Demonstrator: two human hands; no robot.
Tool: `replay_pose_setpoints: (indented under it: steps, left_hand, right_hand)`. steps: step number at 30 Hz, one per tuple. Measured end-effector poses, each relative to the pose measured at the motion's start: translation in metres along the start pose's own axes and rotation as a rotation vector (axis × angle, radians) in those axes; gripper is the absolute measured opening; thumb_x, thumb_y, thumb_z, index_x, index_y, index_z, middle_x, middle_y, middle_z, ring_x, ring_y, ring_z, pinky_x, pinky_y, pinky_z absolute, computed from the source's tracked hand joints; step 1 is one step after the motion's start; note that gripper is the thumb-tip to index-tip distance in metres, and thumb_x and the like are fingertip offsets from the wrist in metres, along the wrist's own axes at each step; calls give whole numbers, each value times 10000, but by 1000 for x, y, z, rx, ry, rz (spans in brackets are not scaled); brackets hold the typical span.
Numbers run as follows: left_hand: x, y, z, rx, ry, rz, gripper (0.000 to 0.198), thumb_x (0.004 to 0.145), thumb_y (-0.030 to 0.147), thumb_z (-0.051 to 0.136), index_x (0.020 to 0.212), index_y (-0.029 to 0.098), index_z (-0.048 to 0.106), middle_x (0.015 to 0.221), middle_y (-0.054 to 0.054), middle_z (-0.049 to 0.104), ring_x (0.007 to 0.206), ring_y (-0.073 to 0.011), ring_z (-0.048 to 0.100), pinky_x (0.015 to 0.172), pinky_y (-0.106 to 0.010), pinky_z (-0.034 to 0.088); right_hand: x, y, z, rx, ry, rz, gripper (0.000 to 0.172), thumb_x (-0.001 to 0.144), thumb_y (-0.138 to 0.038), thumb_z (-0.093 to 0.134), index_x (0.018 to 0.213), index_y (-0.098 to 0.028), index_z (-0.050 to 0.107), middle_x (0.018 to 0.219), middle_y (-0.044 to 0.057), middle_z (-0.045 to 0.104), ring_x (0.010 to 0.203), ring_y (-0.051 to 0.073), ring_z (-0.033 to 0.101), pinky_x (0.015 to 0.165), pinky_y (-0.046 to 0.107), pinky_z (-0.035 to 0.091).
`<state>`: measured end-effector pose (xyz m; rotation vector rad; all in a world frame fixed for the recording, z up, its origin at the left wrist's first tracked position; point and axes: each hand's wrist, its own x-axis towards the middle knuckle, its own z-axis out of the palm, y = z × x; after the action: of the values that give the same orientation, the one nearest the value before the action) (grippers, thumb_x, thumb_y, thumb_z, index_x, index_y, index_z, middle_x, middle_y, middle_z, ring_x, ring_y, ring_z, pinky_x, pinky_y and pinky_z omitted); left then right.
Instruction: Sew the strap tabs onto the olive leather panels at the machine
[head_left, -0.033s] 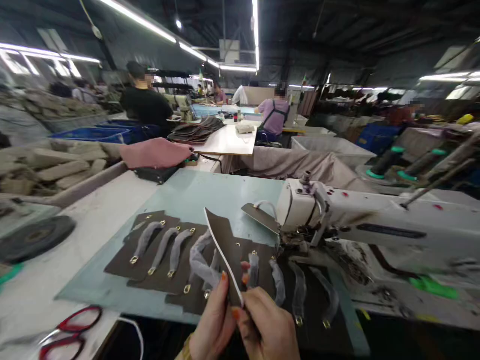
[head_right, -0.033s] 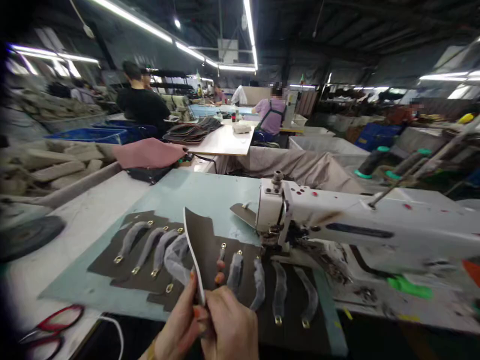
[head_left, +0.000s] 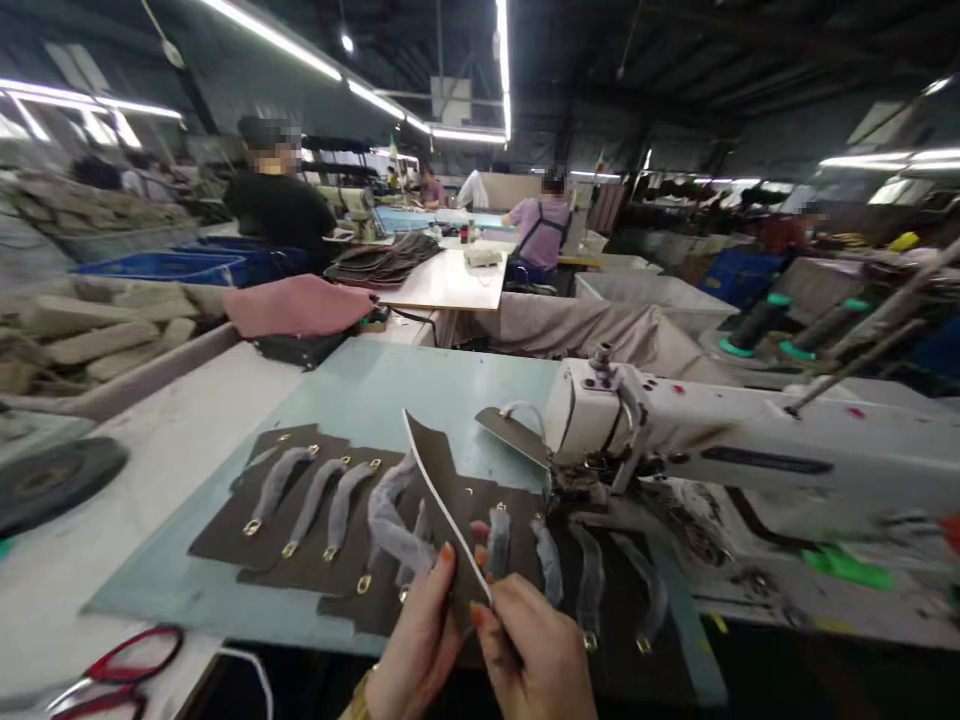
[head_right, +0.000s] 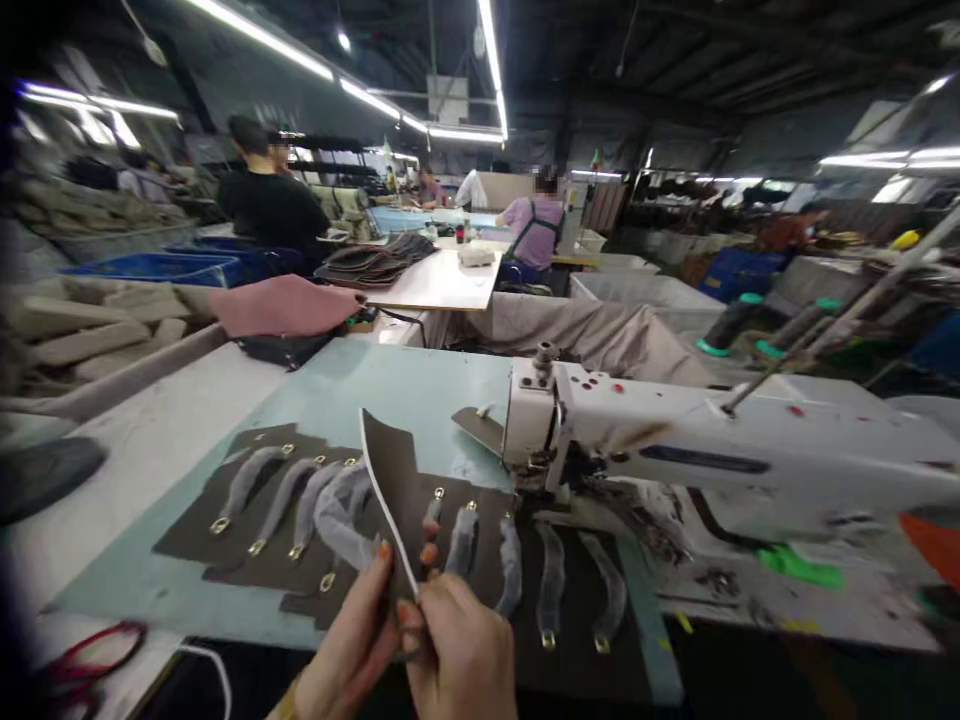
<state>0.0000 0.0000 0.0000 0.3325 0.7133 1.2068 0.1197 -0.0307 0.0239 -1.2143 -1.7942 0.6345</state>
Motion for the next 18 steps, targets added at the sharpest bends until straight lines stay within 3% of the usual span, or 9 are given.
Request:
replay_pose_setpoints:
  steps: [3, 7, 12, 18]
  left_hand:
    - [17, -1, 2, 156, -20, -8, 350, 776, 353, 721, 1065, 170, 647, 946, -65, 697, 820, -187, 649, 709, -253, 529]
    - [48, -16, 12, 344, -53, -56, 314, 754, 335, 737, 987, 148, 638, 832, -58, 700, 707, -175, 646, 633, -255, 526]
    - [100, -31, 30, 413, -19, -35, 366, 705, 335, 762, 974, 132, 619, 829, -59, 715, 670, -163, 647, 619, -252, 519]
    - [139, -38, 39, 451, -43, -28, 417, 628, 348, 794, 948, 129, 643, 844, -74, 736, 641, -175, 663, 606, -264, 514]
  right_hand:
    - [2, 20, -12, 40, 0, 235, 380, 946, -345, 416, 629, -179, 543, 608, 18, 556, 574, 137, 533, 533, 223, 347]
    - [6, 55, -22, 217, 24, 463, 470, 941, -428, 452, 564, -174, 568, 557, 17, 592, 559, 142, 552, 553, 222, 372]
    - [20, 96, -23, 361, 129, 584, 453, 947, -455, 445, 670, -162, 653, 579, 32, 666, 672, 175, 627, 718, 244, 428]
    - [35, 121, -20, 356, 253, 617, 416, 924, -415, 490, 634, -169, 658, 609, 33, 690, 732, 179, 648, 705, 230, 428]
